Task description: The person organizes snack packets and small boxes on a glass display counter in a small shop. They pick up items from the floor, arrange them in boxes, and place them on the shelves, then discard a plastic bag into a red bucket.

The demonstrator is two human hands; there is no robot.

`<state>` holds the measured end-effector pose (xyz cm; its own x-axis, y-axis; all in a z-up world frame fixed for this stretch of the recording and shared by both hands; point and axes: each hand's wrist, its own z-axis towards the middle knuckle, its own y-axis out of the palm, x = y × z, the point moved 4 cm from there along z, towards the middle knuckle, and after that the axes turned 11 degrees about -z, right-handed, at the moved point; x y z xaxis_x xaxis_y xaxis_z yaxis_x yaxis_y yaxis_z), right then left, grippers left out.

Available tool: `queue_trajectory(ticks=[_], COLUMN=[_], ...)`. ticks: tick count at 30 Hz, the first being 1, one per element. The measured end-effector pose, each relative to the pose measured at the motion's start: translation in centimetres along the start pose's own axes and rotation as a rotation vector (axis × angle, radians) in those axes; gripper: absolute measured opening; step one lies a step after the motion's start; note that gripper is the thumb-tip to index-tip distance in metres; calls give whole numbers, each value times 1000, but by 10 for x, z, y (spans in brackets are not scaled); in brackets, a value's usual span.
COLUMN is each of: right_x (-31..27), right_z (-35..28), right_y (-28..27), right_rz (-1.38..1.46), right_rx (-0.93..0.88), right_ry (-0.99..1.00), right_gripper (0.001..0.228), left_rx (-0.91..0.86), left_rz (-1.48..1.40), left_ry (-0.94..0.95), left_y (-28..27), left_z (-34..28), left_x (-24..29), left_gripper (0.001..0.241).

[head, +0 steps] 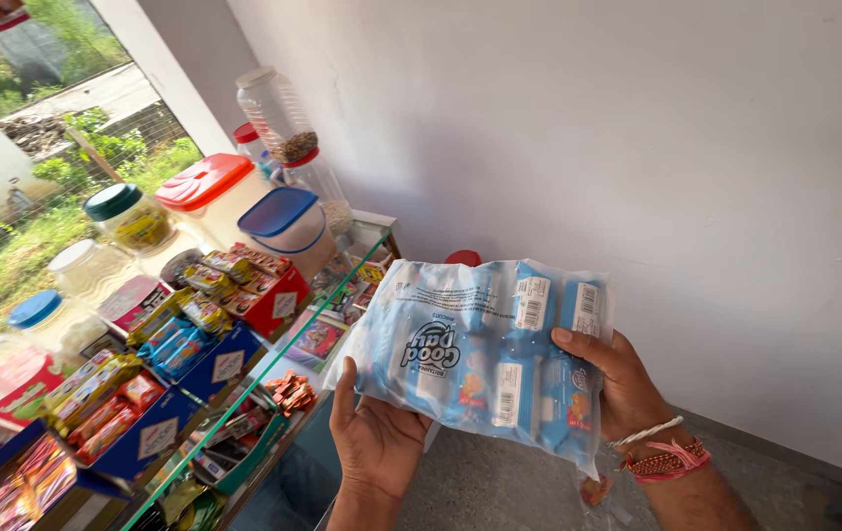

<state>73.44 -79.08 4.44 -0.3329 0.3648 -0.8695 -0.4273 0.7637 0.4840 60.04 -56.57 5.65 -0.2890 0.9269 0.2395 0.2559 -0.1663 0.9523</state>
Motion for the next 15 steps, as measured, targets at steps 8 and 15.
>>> queue_trajectory(ticks=[8, 15], right_x=[8, 41], right_z=[-10, -33], right_y=[65, 153], right_rz=[-198, -143], right_rx=[-1, -123], right_ry=[-28, 18], right_gripper=[60, 66], left_rx=[-29, -18], left_rz=[44, 45], left_ry=[235, 353], left_y=[-9, -28], left_z=[-58, -139], left_x=[78, 150], left_gripper=[57, 58])
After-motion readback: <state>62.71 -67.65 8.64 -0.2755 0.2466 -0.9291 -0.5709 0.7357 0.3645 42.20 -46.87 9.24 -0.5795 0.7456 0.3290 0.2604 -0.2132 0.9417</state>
